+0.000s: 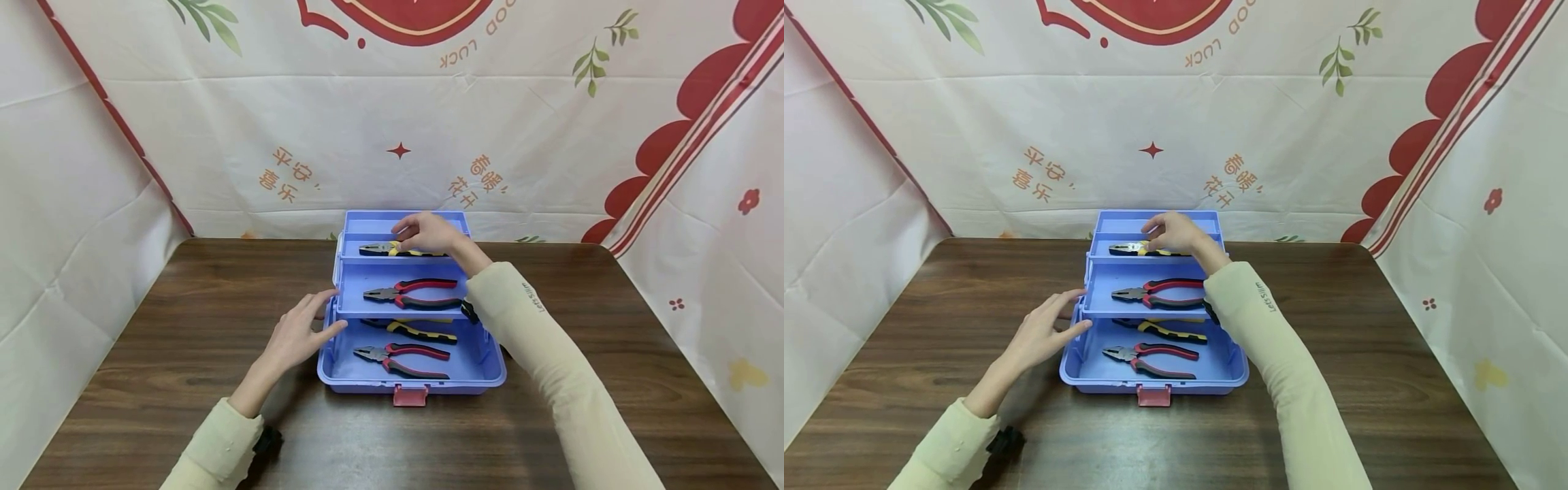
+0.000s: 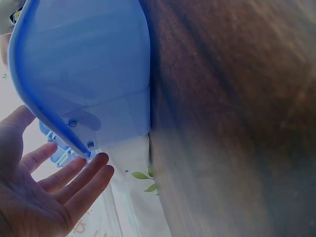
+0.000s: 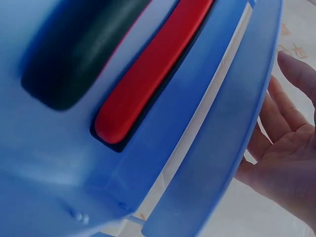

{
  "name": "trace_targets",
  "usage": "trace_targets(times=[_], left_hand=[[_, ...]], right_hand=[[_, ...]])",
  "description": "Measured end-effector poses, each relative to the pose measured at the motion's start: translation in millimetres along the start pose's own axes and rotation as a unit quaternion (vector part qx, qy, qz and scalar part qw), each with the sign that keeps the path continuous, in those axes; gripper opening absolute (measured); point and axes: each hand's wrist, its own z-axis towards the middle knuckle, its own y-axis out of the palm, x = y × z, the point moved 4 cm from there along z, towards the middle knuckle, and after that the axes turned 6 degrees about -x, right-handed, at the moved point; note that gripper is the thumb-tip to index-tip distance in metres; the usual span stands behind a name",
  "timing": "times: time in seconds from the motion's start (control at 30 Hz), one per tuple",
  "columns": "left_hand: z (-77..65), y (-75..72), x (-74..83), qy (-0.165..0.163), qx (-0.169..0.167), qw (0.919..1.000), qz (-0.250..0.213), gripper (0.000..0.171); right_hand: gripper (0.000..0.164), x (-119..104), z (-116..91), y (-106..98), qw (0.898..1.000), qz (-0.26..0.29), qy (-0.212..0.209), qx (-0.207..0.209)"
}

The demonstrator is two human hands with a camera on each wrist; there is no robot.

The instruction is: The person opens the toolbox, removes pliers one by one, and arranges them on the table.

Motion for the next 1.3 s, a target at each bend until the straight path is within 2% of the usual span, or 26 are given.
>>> trace_targets(times=[0.17, 0.33, 0.63, 0.83, 1.03, 1.3], left_hand=[[1.2, -0.6, 0.9, 0.001, -0.001, 1.0, 0.001, 0.056], [1.8, -0.7, 1.4, 0.0, -0.003, 1.0, 0.002, 0.056], [-1.0, 0.6, 2.1, -0.011, -0.006, 0.9999, 0.0, 0.057], [-2.2, 0.9, 3.4, -0.011, -0.004, 0.9999, -0.005, 0.055], [-2.7, 1.0, 3.4, -0.006, 0.0, 1.0, -0.006, 0.055], [-2.3, 0.1, 3.2, -0.005, 0.001, 1.0, -0.008, 0.056]], right_hand=[[0.036, -4.4, 3.2, 3.0, 0.998, -0.059, -0.002, -0.011], [0.037, -6.8, 5.9, 5.4, 0.996, -0.089, 0.006, -0.026], [0.027, -14.6, 5.6, 9.7, 0.995, -0.076, 0.023, -0.06], [0.033, -15.9, 4.3, 9.4, 0.995, -0.075, 0.009, -0.066], [0.04, -11.5, 4.0, 8.8, 0.995, -0.062, 0.02, -0.071], [0.031, -16.8, 3.7, 8.0, 0.994, -0.078, 0.002, -0.075]])
